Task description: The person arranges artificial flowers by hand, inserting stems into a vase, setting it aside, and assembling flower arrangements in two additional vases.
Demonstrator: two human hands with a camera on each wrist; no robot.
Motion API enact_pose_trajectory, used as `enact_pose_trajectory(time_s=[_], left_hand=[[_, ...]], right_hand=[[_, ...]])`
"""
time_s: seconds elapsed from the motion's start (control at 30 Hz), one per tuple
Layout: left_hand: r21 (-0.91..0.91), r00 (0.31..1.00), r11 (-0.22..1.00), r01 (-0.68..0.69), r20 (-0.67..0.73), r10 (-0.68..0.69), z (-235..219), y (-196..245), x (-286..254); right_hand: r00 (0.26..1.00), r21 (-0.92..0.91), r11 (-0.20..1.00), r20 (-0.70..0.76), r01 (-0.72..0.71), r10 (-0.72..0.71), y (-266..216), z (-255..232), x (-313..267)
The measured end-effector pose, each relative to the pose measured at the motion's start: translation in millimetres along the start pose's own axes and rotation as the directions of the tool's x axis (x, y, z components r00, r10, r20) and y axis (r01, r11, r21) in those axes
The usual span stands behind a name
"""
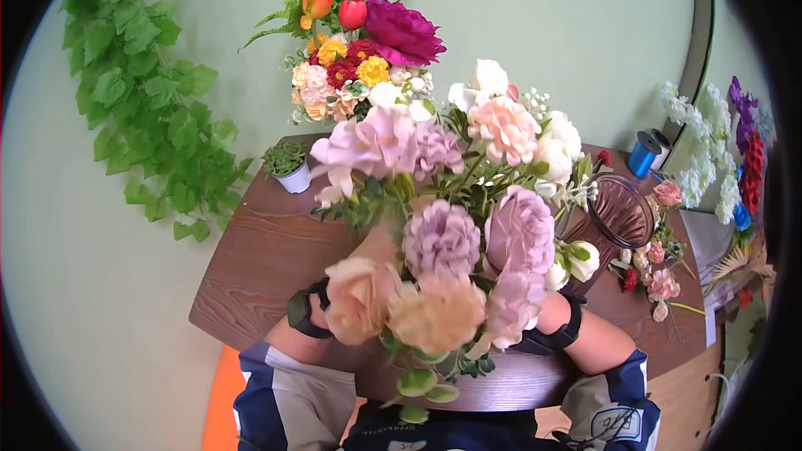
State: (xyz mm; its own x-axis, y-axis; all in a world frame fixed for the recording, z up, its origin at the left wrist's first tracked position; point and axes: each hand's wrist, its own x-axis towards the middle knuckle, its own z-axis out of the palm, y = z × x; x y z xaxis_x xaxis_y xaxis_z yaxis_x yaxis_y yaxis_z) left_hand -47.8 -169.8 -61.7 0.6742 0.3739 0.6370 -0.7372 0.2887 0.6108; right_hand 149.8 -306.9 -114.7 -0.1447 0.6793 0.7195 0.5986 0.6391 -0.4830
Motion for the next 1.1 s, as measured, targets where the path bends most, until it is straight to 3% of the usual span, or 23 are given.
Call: enact_pose_trajectory(time_s=[0.17, 0.2, 0.23, 0.27, 0.3, 0.33, 0.4, 0.43, 0.5, 0.53, 0.6, 0.7, 0.77, 0.83, 0.87, 0.93, 0.97, 1.03, 1.1], left_hand=[[0.218, 0.996, 0.975, 0.053, -0.081, -0.037, -17.1, 2.5, 1.8], [0.256, 0.994, 0.964, 0.067, -0.100, -0.042, -15.8, 27.7, -82.0], [0.295, 0.992, 0.952, 0.081, -0.120, -0.047, -21.3, 29.1, -73.9], [0.335, 0.989, 0.937, 0.096, -0.138, -0.052, -27.2, 16.8, -31.1], [0.374, 0.986, 0.921, 0.111, -0.154, -0.057, -32.3, 2.7, 12.1], [0.410, 0.984, 0.903, 0.126, -0.166, -0.061, -36.5, 0.6, 22.2], [0.474, 0.980, 0.868, 0.151, -0.184, -0.070, -45.8, 7.9, 13.8], [0.503, 0.978, 0.849, 0.164, -0.197, -0.073, -46.7, 11.2, 6.8], [0.566, 0.970, 0.802, 0.191, -0.232, -0.068, -56.3, 4.1, 22.2], [0.599, 0.966, 0.774, 0.205, -0.251, -0.062, -59.7, 3.2, 26.1], [0.664, 0.957, 0.710, 0.235, -0.287, -0.048, -68.2, 9.4, 24.4], [0.740, 0.940, 0.610, 0.284, -0.339, -0.027, -77.1, 32.2, -47.5], [0.779, 0.929, 0.539, 0.320, -0.370, -0.018, -85.2, 27.8, -28.6], [0.815, 0.921, 0.461, 0.351, -0.390, -0.010, -93.8, 30.7, -17.3], [0.832, 0.917, 0.421, 0.362, -0.398, -0.004, -97.9, 34.1, -14.1], [0.856, 0.909, 0.342, 0.387, -0.416, 0.011, -104.3, 20.5, -0.2], [0.865, 0.905, 0.302, 0.400, -0.426, 0.020, -105.6, 21.7, -20.7], [0.878, 0.896, 0.219, 0.425, -0.443, 0.038, -115.8, 25.9, -15.9], [0.883, 0.886, 0.134, 0.449, -0.460, 0.058, -127.3, 33.2, -16.6]], right_hand=[[0.993, -0.026, 0.997, 0.104, 0.066, -0.063, 7.0, 8.1, 19.3], [0.990, -0.107, 0.993, 0.135, 0.046, -0.031, 3.0, 7.7, 21.6], [0.987, -0.187, 0.982, 0.162, 0.029, 0.001, -1.4, 7.4, 24.7], [0.978, -0.140, 0.990, 0.206, -0.010, 0.039, -2.3, 7.2, 25.5], [0.910, 0.156, 0.929, 0.311, -0.335, 0.276, -7.5, 8.7, 25.6], [0.911, 0.152, 0.930, 0.304, -0.336, 0.279, -12.9, 8.8, 30.7], [0.960, -0.073, 0.995, 0.268, -0.064, 0.081, -21.9, 8.2, 41.8], [0.977, -0.076, 0.991, 0.174, -0.113, 0.125, -17.2, 13.7, 39.2], [0.989, -0.157, 0.986, 0.143, 0.054, -0.031, -10.7, 15.1, 35.5], [0.989, -0.156, 0.986, 0.143, 0.056, -0.033, -14.2, 13.8, 38.6], [1.000, -0.105, 0.994, 0.005, 0.007, -0.006, -25.6, 9.8, 48.2], [0.993, -0.115, 0.989, 0.057, -0.096, 0.103, -29.7, 8.6, 49.0], [0.999, -0.112, 0.993, -0.018, -0.042, 0.040, -31.1, 9.7, 53.0], [0.955, -0.051, 0.966, 0.146, -0.253, 0.258, -27.2, 9.9, 51.2], [0.979, -0.067, 0.982, 0.095, -0.174, 0.180, -30.7, 10.8, 55.2], [0.983, -0.097, 0.983, 0.090, -0.153, 0.162, -28.9, 13.7, 57.3], [0.986, -0.122, 0.984, 0.093, -0.129, 0.140, -28.1, 13.8, 56.6], [0.966, -0.106, 0.970, 0.120, -0.217, 0.229, -30.9, 12.6, 53.8], [0.985, -0.090, 0.987, 0.095, -0.135, 0.143, -35.2, 11.9, 57.6]])
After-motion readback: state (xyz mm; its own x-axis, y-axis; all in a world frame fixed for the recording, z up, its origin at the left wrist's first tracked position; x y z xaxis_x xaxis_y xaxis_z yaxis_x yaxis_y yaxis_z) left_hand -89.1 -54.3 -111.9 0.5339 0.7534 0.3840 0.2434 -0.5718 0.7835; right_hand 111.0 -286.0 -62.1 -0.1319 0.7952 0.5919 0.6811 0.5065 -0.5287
